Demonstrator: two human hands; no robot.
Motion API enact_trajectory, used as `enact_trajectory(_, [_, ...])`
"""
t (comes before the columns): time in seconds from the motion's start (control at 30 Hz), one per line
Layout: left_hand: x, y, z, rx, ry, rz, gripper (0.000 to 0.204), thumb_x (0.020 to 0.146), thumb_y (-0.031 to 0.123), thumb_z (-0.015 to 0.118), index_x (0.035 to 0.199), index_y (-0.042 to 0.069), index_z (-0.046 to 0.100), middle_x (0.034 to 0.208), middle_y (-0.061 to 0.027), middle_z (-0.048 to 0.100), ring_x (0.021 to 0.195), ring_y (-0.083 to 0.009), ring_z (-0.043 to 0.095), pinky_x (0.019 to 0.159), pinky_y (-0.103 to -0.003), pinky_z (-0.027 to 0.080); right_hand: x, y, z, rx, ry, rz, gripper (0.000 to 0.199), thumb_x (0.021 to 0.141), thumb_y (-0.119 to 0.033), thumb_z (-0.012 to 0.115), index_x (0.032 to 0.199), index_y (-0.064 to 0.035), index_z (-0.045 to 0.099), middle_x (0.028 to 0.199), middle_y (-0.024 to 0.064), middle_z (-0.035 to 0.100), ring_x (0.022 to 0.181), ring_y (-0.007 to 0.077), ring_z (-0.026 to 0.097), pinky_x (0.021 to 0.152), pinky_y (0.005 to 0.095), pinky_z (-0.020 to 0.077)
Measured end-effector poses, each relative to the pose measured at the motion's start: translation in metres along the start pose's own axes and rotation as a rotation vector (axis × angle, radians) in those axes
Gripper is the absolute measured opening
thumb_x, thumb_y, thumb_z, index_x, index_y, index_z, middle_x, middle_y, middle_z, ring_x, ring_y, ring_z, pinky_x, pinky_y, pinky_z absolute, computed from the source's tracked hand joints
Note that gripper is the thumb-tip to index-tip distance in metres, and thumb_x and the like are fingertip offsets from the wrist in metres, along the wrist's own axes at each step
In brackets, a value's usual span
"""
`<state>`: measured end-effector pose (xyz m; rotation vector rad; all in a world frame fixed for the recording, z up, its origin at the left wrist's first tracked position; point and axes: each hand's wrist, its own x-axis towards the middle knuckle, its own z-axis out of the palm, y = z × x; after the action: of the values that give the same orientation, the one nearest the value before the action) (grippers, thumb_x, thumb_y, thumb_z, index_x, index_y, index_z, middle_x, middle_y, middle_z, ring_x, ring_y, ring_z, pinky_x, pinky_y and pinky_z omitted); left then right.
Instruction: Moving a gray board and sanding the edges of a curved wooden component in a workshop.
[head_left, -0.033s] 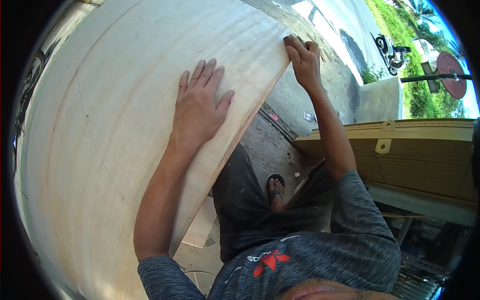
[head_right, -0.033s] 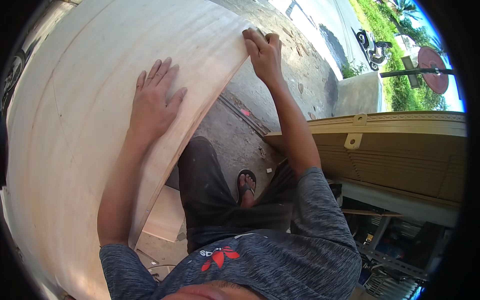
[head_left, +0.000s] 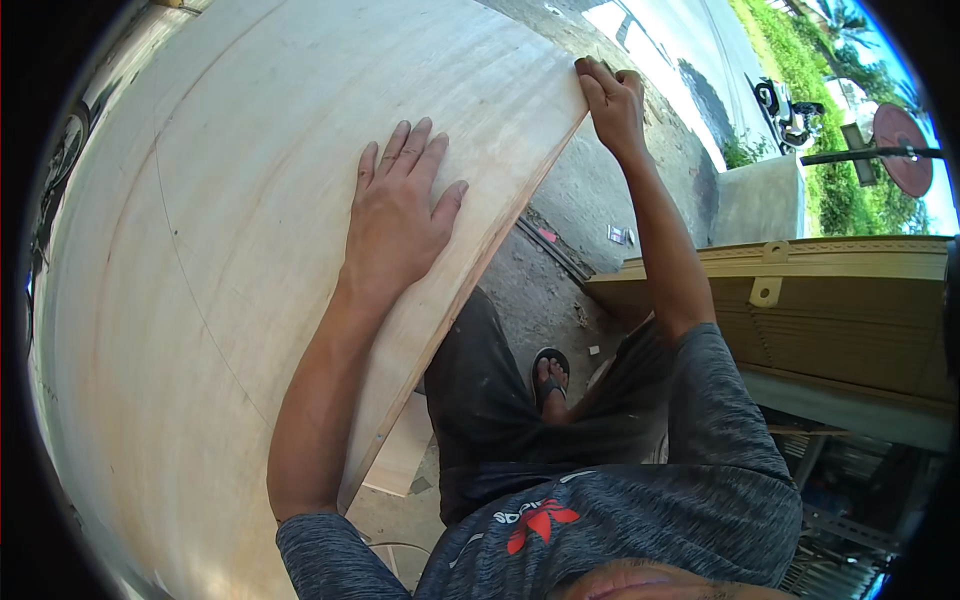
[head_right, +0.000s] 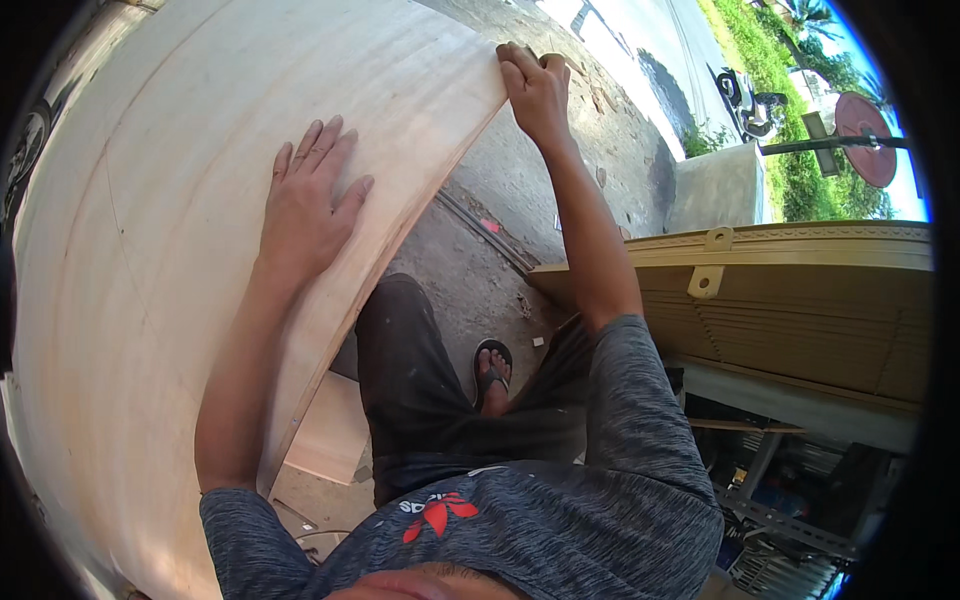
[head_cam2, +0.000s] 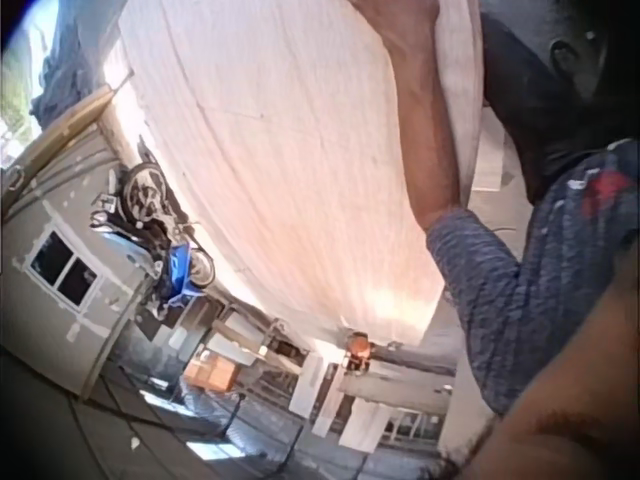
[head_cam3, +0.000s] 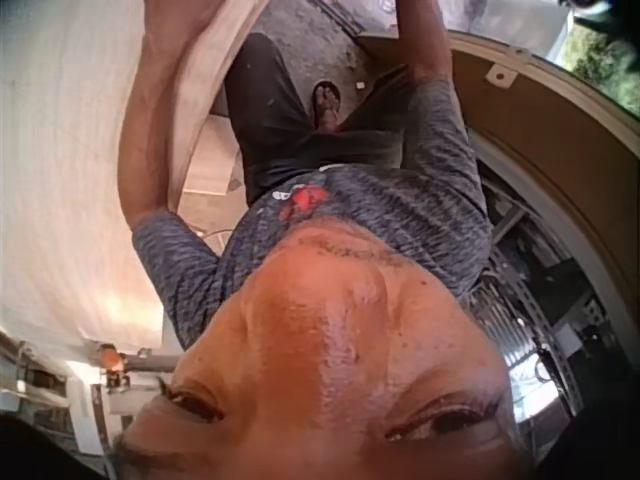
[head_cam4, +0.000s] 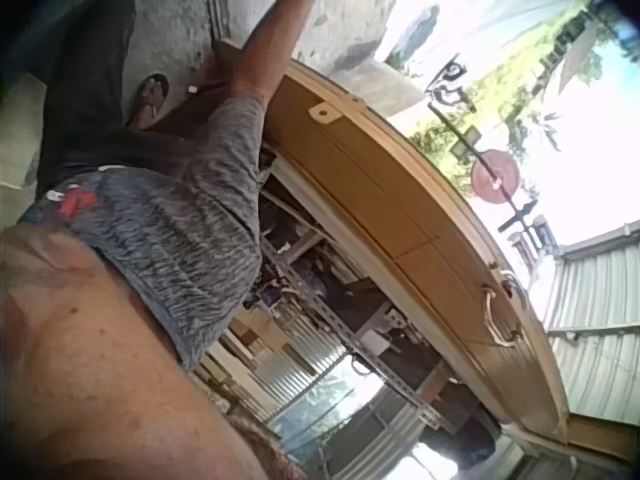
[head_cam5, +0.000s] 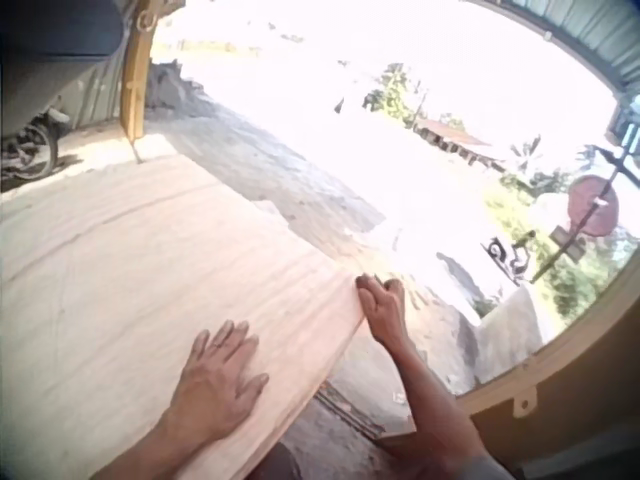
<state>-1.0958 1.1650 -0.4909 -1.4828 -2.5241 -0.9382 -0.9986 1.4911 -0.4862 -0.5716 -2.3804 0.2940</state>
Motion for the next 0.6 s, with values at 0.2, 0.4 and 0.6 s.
enact_trajectory(0.2, [-0.015, -0.015, -0.007, 0.025, -0.029, -0.046, 0.053, 0.097, 0.031, 0.061, 0.142, 0.003, 0.056, 0.155, -0.0142, 0.047, 0.148, -0.0293, 0.037, 0.123, -0.048, 0.022, -0.083, -0.059, 0.008, 0.135, -0.115, -0.076, 0.035, 0.094, -0.025, 0.068, 0.128, -0.0159, 0.072, 0.114, 0.0197, 0.061, 0.104, 0.0334, 0.054, 0.096, 0.0416, 0.0471])
enact_trajectory(0.4, [-0.005, -0.006, 0.005, 0.019, -0.013, -0.001, 0.053, 0.097, 0.030, 0.062, 0.143, 0.003, 0.055, 0.155, -0.0147, 0.047, 0.148, -0.0301, 0.037, 0.124, -0.049, 0.022, 0.000, 0.008, 0.017, -0.074, -0.033, 0.020, 0.034, 0.096, -0.028, 0.061, 0.126, -0.0175, 0.073, 0.105, 0.0152, 0.066, 0.102, 0.0326, 0.051, 0.094, 0.0421, 0.0452])
enact_trajectory(0.6, [-0.009, -0.010, -0.005, 0.033, -0.025, -0.014, 0.054, 0.097, 0.031, 0.062, 0.143, 0.004, 0.055, 0.156, -0.0150, 0.046, 0.148, -0.0301, 0.036, 0.123, -0.049, 0.022, -0.031, -0.010, 0.016, 0.078, 0.001, -0.009, 0.032, 0.096, -0.029, 0.062, 0.122, -0.0168, 0.075, 0.107, 0.0123, 0.071, 0.099, 0.0317, 0.050, 0.094, 0.0427, 0.0447])
